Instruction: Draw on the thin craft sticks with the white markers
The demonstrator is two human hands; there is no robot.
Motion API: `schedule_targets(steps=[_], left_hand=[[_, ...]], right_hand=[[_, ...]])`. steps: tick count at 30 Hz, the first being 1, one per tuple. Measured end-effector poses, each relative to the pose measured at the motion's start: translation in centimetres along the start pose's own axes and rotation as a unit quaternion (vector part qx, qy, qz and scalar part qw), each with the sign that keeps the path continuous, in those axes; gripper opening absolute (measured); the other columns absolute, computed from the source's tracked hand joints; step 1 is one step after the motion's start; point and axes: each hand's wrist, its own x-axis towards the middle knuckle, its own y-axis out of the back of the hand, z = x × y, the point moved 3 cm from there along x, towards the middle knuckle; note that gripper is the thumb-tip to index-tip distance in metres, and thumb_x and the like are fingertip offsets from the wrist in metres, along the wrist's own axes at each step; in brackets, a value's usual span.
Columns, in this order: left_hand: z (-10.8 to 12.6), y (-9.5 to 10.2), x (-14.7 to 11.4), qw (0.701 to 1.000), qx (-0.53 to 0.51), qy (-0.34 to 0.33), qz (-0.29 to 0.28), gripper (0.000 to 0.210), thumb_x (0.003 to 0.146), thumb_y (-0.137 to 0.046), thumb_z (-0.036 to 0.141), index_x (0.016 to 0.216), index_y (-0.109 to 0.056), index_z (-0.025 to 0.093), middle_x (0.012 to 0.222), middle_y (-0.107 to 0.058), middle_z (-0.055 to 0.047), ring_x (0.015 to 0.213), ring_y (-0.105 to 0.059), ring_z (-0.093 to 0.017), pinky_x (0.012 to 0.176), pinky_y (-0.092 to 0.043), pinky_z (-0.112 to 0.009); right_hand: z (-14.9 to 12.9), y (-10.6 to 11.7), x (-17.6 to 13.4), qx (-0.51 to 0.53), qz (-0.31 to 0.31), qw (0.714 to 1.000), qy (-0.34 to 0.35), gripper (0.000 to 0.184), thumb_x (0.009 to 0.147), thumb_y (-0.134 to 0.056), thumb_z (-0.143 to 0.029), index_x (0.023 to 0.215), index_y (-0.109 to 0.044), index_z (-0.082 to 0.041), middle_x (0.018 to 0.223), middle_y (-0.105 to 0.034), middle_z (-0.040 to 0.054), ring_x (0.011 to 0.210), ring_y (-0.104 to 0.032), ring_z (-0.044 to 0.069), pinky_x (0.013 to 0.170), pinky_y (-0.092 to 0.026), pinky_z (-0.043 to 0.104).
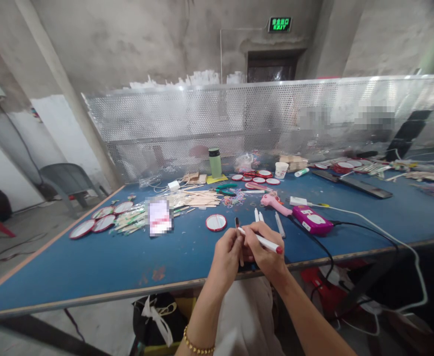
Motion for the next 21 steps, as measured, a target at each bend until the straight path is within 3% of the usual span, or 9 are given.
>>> schedule_targets(steps=[21], left_hand=[[0.13, -0.04, 0.03, 1.000, 0.018, -0.005, 0.002, 0.039, 0.079, -0.059, 0.052, 0.066, -0.043, 0.019, 0.053, -0.041, 0.007, 0.043, -0.038, -0.007, 0.041, -0.033, -0.019]], right_hand=[[0.04, 0.11, 0.04, -0.007, -0.013, 1.000, 0.001, 0.022, 0.089, -0.051, -0.023, 0.069, -0.061, -0.020, 0.057, -0.062, -0.0035, 0.049, -0.057, 0.009, 0.050, -0.045, 0.019]])
